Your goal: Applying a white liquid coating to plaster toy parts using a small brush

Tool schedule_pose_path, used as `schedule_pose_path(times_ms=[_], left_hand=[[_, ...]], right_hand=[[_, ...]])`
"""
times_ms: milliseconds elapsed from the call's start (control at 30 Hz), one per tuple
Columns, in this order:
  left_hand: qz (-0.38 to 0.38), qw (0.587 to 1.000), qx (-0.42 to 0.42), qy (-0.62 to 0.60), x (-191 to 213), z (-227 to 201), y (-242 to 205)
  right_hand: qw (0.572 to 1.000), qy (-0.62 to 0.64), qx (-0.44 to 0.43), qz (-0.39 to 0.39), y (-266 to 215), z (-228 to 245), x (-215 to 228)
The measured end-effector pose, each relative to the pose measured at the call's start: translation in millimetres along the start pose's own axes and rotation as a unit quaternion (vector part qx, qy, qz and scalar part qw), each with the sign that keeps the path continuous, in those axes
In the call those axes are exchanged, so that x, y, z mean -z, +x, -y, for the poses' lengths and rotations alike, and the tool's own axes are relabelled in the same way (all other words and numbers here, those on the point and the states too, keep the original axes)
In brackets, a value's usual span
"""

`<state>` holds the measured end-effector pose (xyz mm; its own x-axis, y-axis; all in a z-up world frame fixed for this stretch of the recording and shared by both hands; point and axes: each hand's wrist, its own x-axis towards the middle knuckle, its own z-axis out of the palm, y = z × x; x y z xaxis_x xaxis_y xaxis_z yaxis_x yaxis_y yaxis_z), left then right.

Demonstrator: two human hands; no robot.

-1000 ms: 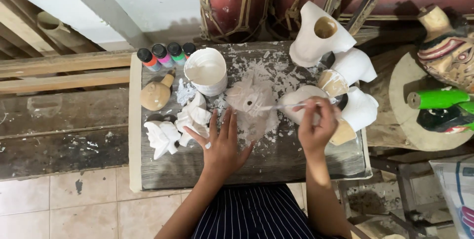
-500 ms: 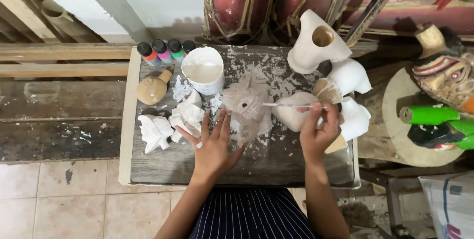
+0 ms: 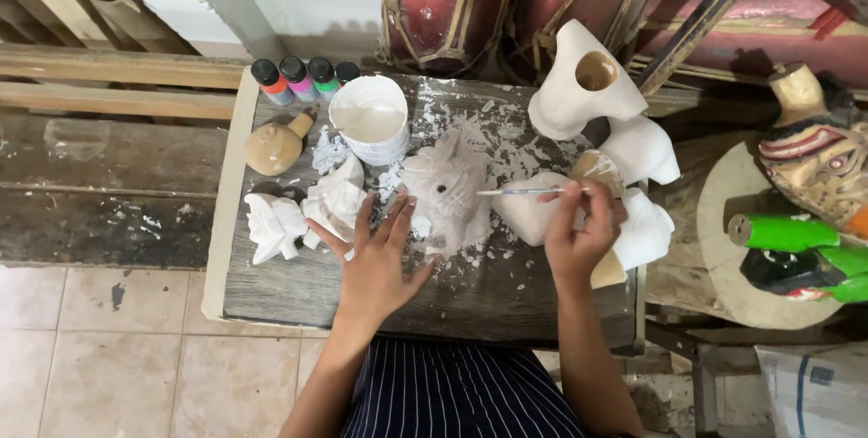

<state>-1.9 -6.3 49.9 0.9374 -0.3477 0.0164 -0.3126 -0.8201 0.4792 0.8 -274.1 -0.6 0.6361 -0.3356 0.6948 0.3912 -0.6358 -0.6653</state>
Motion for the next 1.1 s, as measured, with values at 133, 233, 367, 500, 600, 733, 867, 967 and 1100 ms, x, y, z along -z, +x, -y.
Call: schedule_pose_path(times_ms=[133,233,367,500,600,733,867,967,1100], left_hand=[[-0.013,0.999,0.002,0.049,-5.2,-0.8,0.8],[-0.017,1.0,0.005,0.011,-2.4,-5.2,-1.5],[-0.028,0.998,0.019,0.054,-16.0,2.2,-1.2],[-0.008,0.996,0.017,0.085,-23.7,6.5,-2.1],[0.013,0.995,0.011,0.094,-15.2,4.2,2.2],[0.026,0.994,-0.009,0.104,-2.7,-3.2,10.7],[0.053,0.992,-0.025,0.114,-3.7,0.9,14.0],[0.062,0.992,-0.036,0.107,-0.3,2.7,19.4],[0.042,0.99,-0.067,0.116,-2.3,7.6,20.3]], right_hand=[[0.999,0.003,-0.014,0.047,-0.6,1.0,-0.8],[0.995,0.058,-0.04,0.068,1.5,1.4,-1.6],[0.999,0.017,0.003,0.036,10.7,-1.6,-5.2],[0.997,0.02,-0.001,0.077,5.2,3.5,-13.4],[0.997,-0.064,0.025,0.022,18.7,3.6,-3.9],[0.998,0.031,-0.046,0.027,-1.5,3.2,-14.5],[0.999,-0.03,-0.022,0.016,1.1,11.4,-15.5],[0.999,-0.035,-0.023,0.003,5.9,20.9,-17.6],[0.999,-0.031,-0.031,0.022,7.2,35.5,-21.4]])
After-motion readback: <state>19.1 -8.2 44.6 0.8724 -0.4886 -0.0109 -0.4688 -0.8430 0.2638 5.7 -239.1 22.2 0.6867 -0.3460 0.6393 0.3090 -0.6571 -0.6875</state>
